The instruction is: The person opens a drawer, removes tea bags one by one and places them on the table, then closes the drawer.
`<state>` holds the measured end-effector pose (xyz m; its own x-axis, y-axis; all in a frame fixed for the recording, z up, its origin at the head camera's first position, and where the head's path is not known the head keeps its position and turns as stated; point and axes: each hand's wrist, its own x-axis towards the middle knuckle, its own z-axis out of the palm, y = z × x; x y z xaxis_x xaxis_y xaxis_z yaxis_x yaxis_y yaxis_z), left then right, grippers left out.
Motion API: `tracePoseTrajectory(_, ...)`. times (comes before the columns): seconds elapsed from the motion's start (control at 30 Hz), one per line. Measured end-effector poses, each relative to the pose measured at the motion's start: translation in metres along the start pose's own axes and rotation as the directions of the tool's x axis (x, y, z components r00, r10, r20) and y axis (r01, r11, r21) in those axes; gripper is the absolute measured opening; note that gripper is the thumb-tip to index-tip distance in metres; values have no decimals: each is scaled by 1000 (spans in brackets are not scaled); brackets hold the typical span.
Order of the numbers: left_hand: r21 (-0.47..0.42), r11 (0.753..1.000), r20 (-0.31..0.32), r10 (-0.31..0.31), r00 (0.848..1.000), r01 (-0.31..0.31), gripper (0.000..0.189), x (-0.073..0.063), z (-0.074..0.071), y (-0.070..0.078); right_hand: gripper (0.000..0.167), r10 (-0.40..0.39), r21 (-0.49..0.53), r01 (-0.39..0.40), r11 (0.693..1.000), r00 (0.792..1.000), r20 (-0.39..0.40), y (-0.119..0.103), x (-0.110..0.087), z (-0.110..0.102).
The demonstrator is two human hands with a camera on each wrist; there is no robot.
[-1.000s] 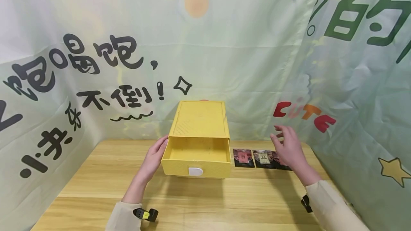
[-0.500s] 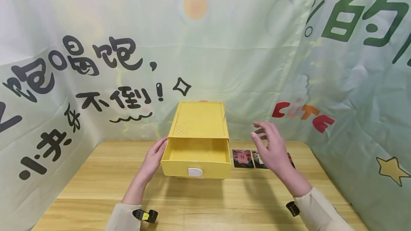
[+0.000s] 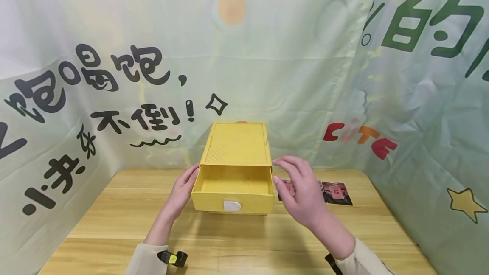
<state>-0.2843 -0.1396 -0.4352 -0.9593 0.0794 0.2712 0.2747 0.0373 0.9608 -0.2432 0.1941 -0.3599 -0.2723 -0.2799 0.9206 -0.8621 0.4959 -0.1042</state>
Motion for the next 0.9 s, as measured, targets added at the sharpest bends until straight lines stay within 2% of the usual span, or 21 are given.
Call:
tracePoseTrajectory(0.23, -7, 1000, 2, -6, 1000, 6, 49, 0, 0, 0, 41, -127, -37, 127, 991, 992, -6, -33, 3, 16)
tracePoseTrajectory(0.33, -7, 1000, 2, -5, 1000, 5, 49, 0, 0, 0, 38, -190, -74, 190, 979, 982, 3, -45, 4, 23)
tracePoseTrajectory(0.47, -11, 1000, 3, -6, 1000, 6, 49, 1, 0, 0, 30, -289, -131, 289, 948, 957, 18, -58, 3, 32)
tracePoseTrajectory(0.67, -12, 1000, 2, -9, 1000, 9, 48, 2, 0, 0, 24, -409, -151, 414, 897, 910, 67, -72, 1, 44)
tracePoseTrajectory(0.8, -9, 1000, 2, -8, 1000, 8, 49, 2, 0, 0, 27, -449, -180, 464, 868, 886, 120, -77, -4, 52)
tracePoseTrajectory(0.9, -4, 1000, -1, -9, 1000, 9, 49, 1, 0, 0, 30, -443, -205, 471, 858, 880, 169, -79, -9, 58)
